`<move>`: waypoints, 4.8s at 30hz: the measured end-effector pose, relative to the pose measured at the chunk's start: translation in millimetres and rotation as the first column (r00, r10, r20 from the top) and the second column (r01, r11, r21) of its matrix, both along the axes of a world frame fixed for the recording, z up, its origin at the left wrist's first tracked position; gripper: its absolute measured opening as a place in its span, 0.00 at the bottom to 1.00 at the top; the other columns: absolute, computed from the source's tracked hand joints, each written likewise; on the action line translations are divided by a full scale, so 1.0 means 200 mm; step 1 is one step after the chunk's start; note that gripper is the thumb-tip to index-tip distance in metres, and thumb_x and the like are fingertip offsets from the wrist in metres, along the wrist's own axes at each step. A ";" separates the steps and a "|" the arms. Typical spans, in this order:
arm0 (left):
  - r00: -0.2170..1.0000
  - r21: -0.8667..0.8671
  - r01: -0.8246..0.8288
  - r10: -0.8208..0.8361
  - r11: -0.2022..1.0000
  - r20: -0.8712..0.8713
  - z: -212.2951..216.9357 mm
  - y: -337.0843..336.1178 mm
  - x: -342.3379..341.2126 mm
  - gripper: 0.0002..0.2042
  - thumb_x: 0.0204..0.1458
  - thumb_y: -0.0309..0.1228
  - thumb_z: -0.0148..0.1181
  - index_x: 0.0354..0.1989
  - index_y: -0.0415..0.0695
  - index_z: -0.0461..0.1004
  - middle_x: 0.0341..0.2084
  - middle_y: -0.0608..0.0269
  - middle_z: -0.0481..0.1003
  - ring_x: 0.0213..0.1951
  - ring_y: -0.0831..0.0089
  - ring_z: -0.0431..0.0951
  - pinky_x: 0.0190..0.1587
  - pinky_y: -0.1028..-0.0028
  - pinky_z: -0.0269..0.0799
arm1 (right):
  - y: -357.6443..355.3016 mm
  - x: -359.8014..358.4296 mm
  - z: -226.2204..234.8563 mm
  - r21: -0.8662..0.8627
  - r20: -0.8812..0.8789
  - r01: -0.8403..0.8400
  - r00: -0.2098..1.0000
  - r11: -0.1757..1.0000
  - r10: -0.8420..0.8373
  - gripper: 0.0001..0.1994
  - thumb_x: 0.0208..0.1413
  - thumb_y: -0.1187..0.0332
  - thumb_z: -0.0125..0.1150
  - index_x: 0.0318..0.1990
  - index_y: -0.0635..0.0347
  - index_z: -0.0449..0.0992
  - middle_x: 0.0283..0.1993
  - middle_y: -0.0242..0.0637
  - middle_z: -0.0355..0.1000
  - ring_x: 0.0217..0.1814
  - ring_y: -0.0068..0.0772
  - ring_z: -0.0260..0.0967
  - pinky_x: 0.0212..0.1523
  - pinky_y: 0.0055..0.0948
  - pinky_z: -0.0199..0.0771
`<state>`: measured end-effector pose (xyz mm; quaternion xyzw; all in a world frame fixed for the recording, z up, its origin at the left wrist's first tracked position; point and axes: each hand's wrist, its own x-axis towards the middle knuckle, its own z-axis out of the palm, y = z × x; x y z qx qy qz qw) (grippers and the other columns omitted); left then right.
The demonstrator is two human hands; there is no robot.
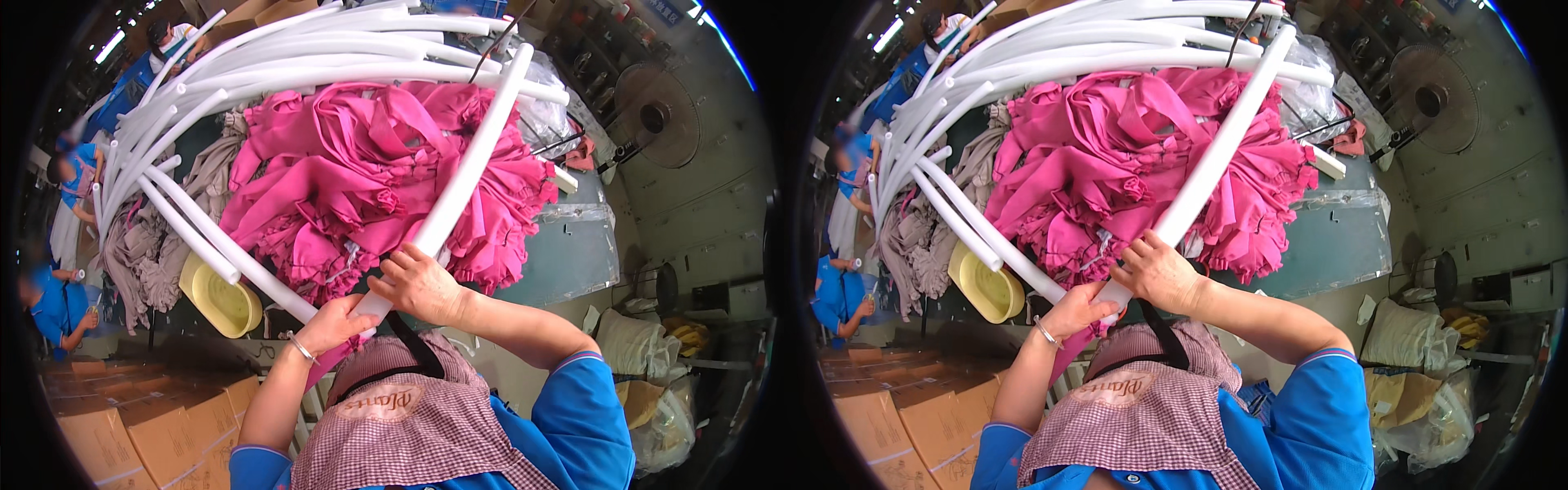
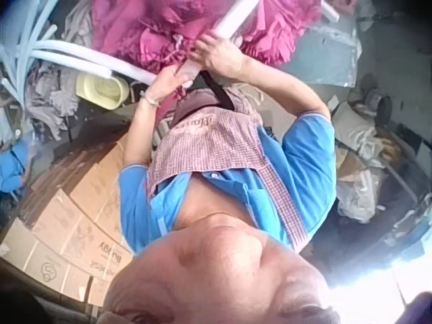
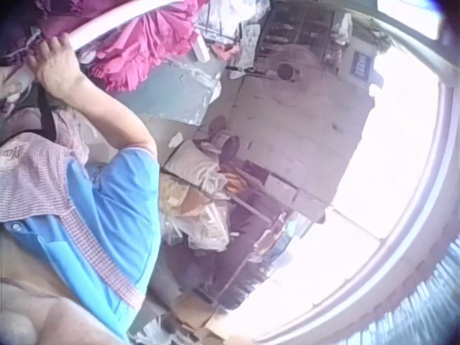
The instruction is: The person slides pink fabric strips onto white foam poles, trims the excess fabric with scissors, and places the finished mop heads into a blue basket. The process is repeated for multiple units.
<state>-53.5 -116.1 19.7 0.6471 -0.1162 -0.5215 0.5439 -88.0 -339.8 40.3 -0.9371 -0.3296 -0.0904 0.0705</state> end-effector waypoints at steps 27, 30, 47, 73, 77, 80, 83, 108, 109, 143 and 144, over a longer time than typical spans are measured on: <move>0.690 -0.196 -0.622 0.649 0.758 0.320 0.18 0.28 0.12 0.14 0.57 0.38 0.56 0.33 0.38 0.72 0.23 0.67 0.72 0.24 0.81 0.72 0.26 0.78 0.70 | 0.40 0.04 -0.07 0.497 -0.598 0.864 0.277 0.076 0.752 0.22 0.58 0.60 0.57 0.54 0.64 0.64 0.41 0.38 0.70 0.44 0.32 0.69 0.46 0.32 0.71; 0.740 -0.132 -0.506 0.508 0.852 0.440 0.12 0.07 0.14 0.18 0.56 0.45 0.57 0.37 0.39 0.73 0.25 0.71 0.72 0.33 0.85 0.68 0.38 0.79 0.66 | 0.56 0.03 -0.25 0.554 -0.639 0.828 0.352 0.091 0.684 0.26 0.49 0.72 0.66 0.55 0.63 0.63 0.48 0.34 0.69 0.50 0.29 0.67 0.50 0.29 0.67; 0.849 0.072 -0.448 0.399 0.891 0.348 0.19 0.08 -0.27 0.21 0.42 0.38 0.67 0.40 0.36 0.71 0.24 0.60 0.75 0.23 0.73 0.75 0.28 0.73 0.71 | 0.08 0.56 -0.23 0.418 -0.583 0.870 0.477 -0.260 0.658 0.11 0.55 0.60 0.53 0.29 0.58 0.71 0.21 0.34 0.67 0.23 0.31 0.66 0.32 0.32 0.72; 0.119 0.031 -0.954 0.279 0.298 0.953 -0.01 0.55 -0.94 0.22 0.37 0.33 0.63 0.45 0.50 0.70 0.32 0.61 0.74 0.32 0.59 0.77 0.31 0.64 0.73 | 0.96 0.12 -0.11 0.837 -0.344 -0.250 0.451 0.487 0.823 0.04 0.50 0.78 0.61 0.33 0.67 0.74 0.34 0.39 0.67 0.33 0.31 0.68 0.34 0.25 0.67; 0.257 0.218 -0.955 0.199 0.199 0.946 -0.04 0.56 -1.12 0.17 0.37 0.34 0.63 0.39 0.53 0.71 0.29 0.63 0.72 0.31 0.61 0.77 0.30 0.62 0.72 | 1.01 -0.08 -0.17 0.639 -0.540 -0.457 0.306 0.618 0.784 0.08 0.51 0.73 0.57 0.37 0.66 0.75 0.38 0.41 0.62 0.36 0.36 0.61 0.37 0.28 0.63; 0.342 0.349 -0.937 0.192 -0.004 0.920 -0.10 0.50 -1.27 0.16 0.37 0.35 0.64 0.38 0.55 0.72 0.30 0.64 0.72 0.33 0.63 0.76 0.34 0.64 0.70 | 1.02 -0.11 -0.30 0.709 -0.664 -0.246 0.081 0.661 0.743 0.09 0.53 0.76 0.53 0.41 0.68 0.74 0.40 0.39 0.66 0.33 0.27 0.66 0.32 0.23 0.70; 0.399 0.464 -0.849 0.268 -0.255 0.877 -0.14 0.43 -1.44 0.17 0.37 0.34 0.63 0.39 0.56 0.72 0.31 0.67 0.71 0.39 0.67 0.73 0.43 0.66 0.64 | 1.04 -0.03 -0.31 0.595 -0.803 0.152 0.083 0.789 0.590 0.10 0.61 0.73 0.50 0.46 0.66 0.72 0.35 0.33 0.70 0.29 0.21 0.68 0.29 0.20 0.75; 0.438 0.240 -0.869 0.445 0.434 0.781 -0.49 0.77 -0.59 0.05 0.46 0.31 0.59 0.31 0.45 0.73 0.26 0.61 0.74 0.30 0.60 0.76 0.31 0.63 0.71 | 0.56 -0.06 -0.33 0.503 -0.862 0.531 0.359 0.682 0.357 0.05 0.55 0.75 0.57 0.38 0.67 0.75 0.25 0.29 0.72 0.25 0.15 0.67 0.26 0.15 0.67; 0.403 0.181 -0.867 0.438 0.464 0.804 -0.49 0.74 -0.50 0.05 0.46 0.29 0.60 0.31 0.44 0.73 0.25 0.60 0.74 0.28 0.62 0.76 0.30 0.66 0.71 | 0.52 -0.07 -0.32 0.488 -0.871 0.561 0.365 0.669 0.330 0.06 0.56 0.75 0.57 0.39 0.67 0.75 0.27 0.29 0.72 0.26 0.15 0.68 0.28 0.15 0.69; -0.150 -0.477 -0.407 0.458 0.779 0.876 -0.14 -0.03 0.11 0.15 0.37 0.15 0.59 0.35 0.40 0.69 0.41 0.53 0.69 0.37 0.59 0.74 0.36 0.70 0.72 | 0.25 0.14 -0.16 0.380 -0.661 0.912 0.385 -0.155 0.644 0.18 0.61 0.64 0.52 0.54 0.67 0.67 0.44 0.38 0.72 0.44 0.30 0.71 0.43 0.29 0.73; -0.171 -0.452 -0.411 0.420 0.792 0.891 -0.16 -0.01 0.08 0.15 0.37 0.15 0.59 0.36 0.40 0.69 0.40 0.52 0.69 0.39 0.56 0.74 0.38 0.68 0.72 | 0.27 0.16 -0.19 0.364 -0.656 0.923 0.348 -0.123 0.670 0.15 0.59 0.67 0.54 0.50 0.66 0.69 0.42 0.37 0.73 0.42 0.29 0.72 0.42 0.28 0.74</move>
